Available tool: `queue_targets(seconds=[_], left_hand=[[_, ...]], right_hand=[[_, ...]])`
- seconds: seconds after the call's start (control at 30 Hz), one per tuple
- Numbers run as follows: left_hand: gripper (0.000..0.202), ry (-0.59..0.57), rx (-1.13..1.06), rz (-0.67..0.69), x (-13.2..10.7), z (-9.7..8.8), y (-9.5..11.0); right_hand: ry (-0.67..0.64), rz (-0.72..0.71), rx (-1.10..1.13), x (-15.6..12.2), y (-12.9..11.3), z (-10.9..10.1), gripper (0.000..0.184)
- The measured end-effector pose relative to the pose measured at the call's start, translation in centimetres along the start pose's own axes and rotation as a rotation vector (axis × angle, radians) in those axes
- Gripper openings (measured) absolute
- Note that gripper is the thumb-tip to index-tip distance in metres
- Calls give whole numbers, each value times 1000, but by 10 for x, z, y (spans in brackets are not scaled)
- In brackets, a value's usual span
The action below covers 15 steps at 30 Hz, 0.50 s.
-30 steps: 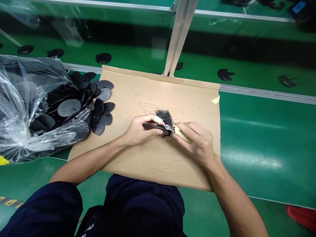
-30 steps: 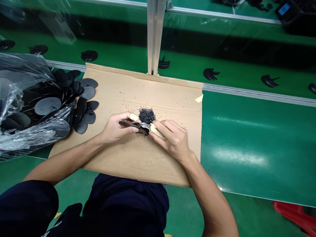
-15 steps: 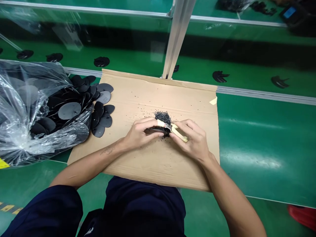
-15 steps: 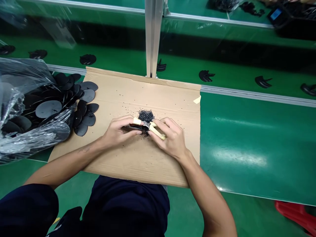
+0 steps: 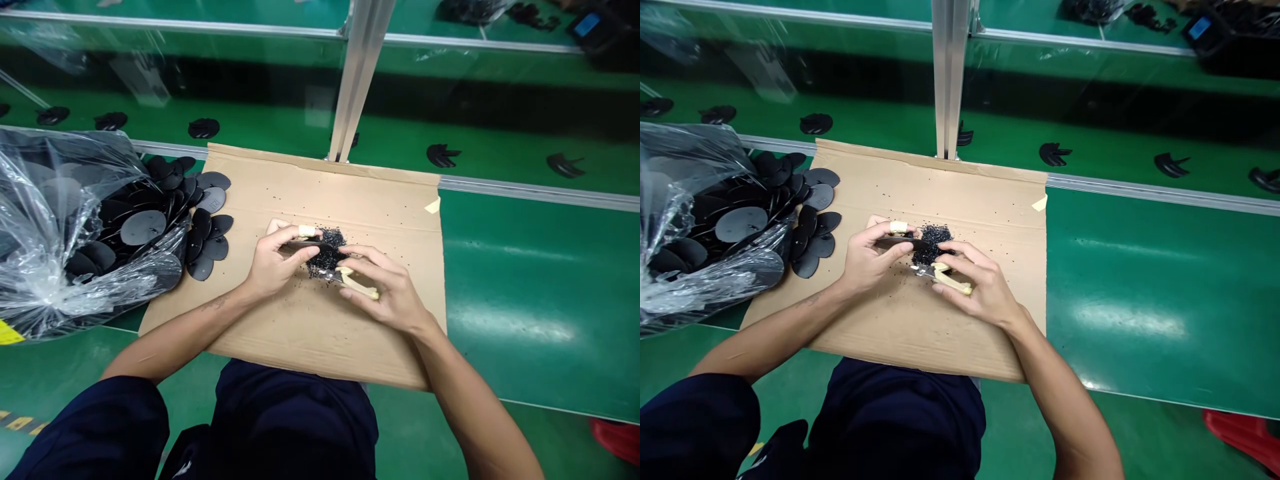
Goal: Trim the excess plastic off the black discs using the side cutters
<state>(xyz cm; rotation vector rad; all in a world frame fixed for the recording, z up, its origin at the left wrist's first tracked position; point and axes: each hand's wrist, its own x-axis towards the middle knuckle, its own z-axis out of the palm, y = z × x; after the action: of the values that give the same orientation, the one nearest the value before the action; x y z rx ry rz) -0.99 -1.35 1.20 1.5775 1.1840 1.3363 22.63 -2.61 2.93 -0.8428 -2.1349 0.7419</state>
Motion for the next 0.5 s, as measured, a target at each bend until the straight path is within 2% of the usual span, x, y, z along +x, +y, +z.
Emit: queue_targets(seconds=[0.13,0.27,0.37,0.5], left_hand=[[30,-23,-155,1,-1,4,2],[33,-57,-213,7,-2,7,-1],[28,-150,-122,63,-1,4,-3],[19,-303,143,246,2,-3,-3]], right_hand=[[-113,-12,29,-1,-2,9,30],[-73,-23,-20,-5,0,14,35],[6,-58,-104,-7,3,12,36],[38,-128,-195,-8,3,7,39]])
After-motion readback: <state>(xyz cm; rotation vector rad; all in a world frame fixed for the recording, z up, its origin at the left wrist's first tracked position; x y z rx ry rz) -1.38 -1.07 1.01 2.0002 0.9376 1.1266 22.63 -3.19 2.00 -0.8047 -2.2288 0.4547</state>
